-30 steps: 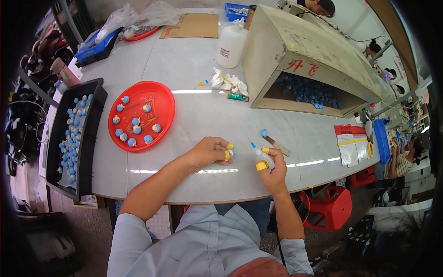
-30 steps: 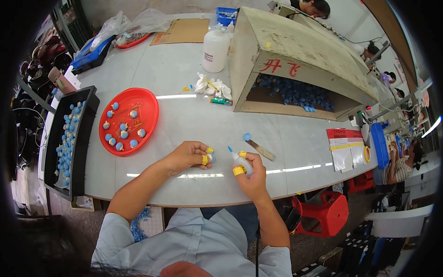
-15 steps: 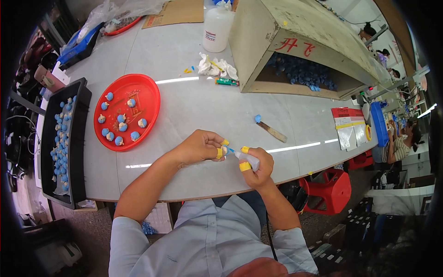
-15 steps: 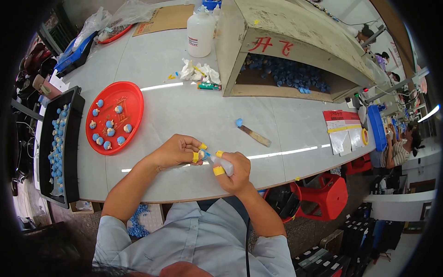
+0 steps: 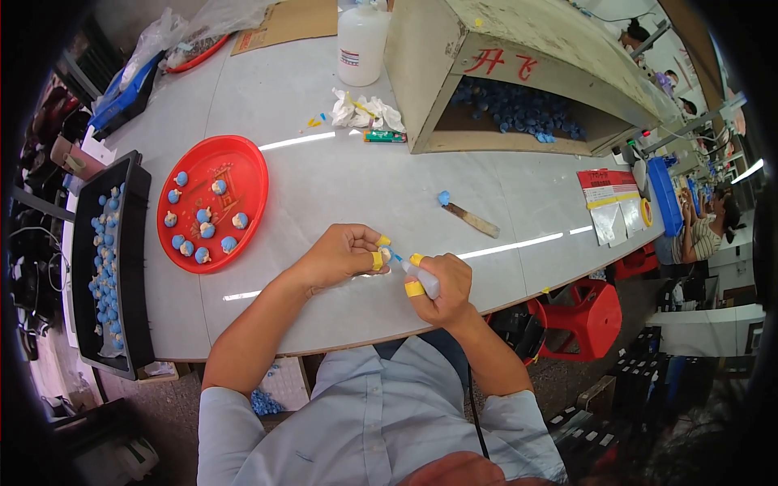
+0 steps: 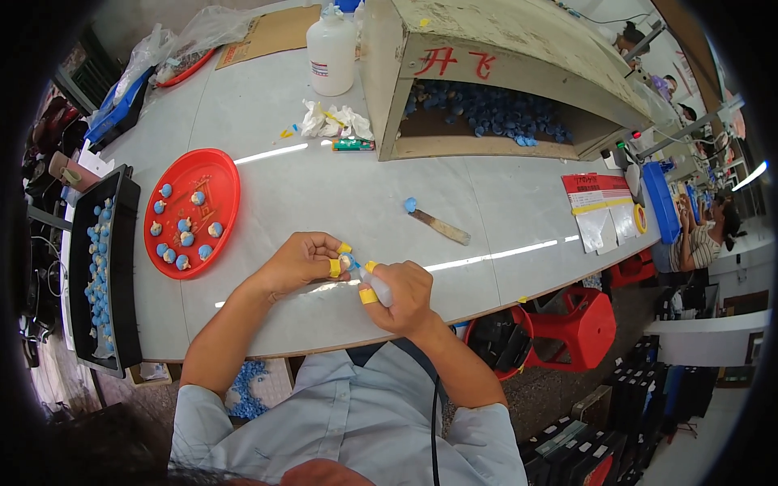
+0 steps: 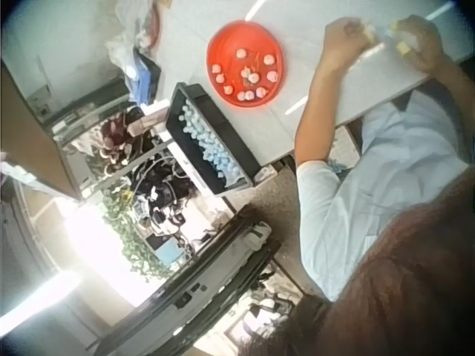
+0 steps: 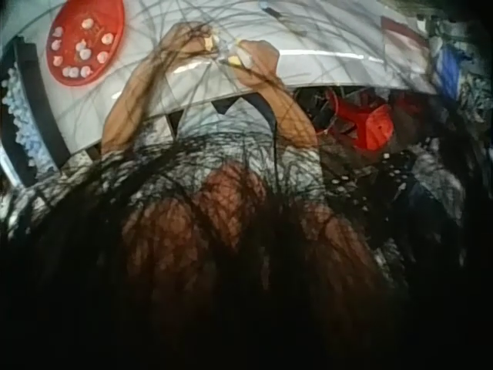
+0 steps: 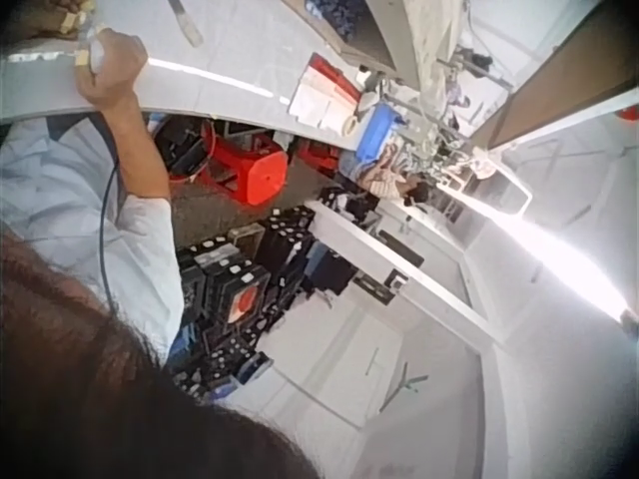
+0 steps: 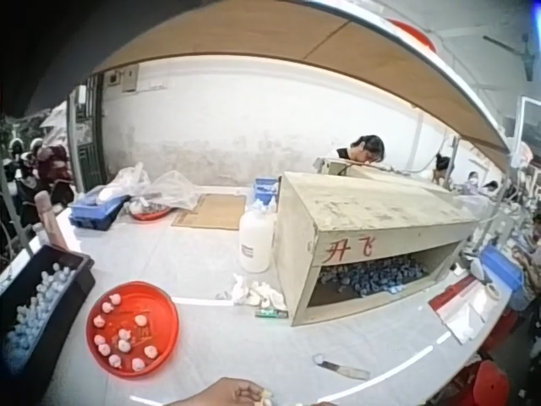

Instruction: The person assembles small blue and yellow plastic parts by hand, joining them together with glue from a bottle.

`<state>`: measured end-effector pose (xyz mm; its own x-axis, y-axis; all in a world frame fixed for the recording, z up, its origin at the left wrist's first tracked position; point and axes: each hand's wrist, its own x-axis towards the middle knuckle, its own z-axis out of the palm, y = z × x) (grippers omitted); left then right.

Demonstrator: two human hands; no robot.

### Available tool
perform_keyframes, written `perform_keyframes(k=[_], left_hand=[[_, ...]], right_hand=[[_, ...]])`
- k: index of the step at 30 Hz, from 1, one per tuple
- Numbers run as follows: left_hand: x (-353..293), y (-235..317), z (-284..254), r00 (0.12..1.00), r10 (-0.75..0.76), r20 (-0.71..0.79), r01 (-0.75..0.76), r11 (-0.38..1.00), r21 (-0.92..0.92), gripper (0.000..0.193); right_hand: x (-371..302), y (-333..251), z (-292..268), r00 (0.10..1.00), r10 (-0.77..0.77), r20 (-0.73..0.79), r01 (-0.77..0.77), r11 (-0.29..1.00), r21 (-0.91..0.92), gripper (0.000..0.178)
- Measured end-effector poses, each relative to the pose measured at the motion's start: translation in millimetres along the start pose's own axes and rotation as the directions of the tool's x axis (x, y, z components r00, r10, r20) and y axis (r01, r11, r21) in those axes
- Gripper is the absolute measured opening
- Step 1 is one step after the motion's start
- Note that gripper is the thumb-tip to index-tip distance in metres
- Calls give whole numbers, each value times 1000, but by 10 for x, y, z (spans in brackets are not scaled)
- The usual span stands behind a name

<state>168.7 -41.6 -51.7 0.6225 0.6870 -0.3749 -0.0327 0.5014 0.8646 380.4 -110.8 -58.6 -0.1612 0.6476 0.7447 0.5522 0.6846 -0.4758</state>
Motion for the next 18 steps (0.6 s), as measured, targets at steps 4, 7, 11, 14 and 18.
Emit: perform_keyframes(k=[4, 7, 11, 14, 18], left_hand=[[-6, 15, 11, 1000, -10, -24, 9, 1000, -14, 32], [-16, 54, 39, 999, -16, -40, 16, 1000, 4, 32], [-12, 36, 33, 998, -26, -54, 25, 1000, -13, 31], [-12, 55, 49, 998, -26, -60, 26, 1000, -5, 30], [-5, 61, 51, 997, -40, -70, 39, 999, -5, 29]], right_hand=[[-2, -21, 2, 999, -27, 24, 28, 998, -51, 25], [-4, -21, 6, 999, -44, 11, 45, 997, -66, 26], [-13, -19, 6, 998, -58, 18, 59, 996, -70, 28], [-5, -17, 10, 998, -68, 5, 69, 995, -71, 30], [5, -25, 4, 998, -70, 5, 70, 994, -85, 30]])
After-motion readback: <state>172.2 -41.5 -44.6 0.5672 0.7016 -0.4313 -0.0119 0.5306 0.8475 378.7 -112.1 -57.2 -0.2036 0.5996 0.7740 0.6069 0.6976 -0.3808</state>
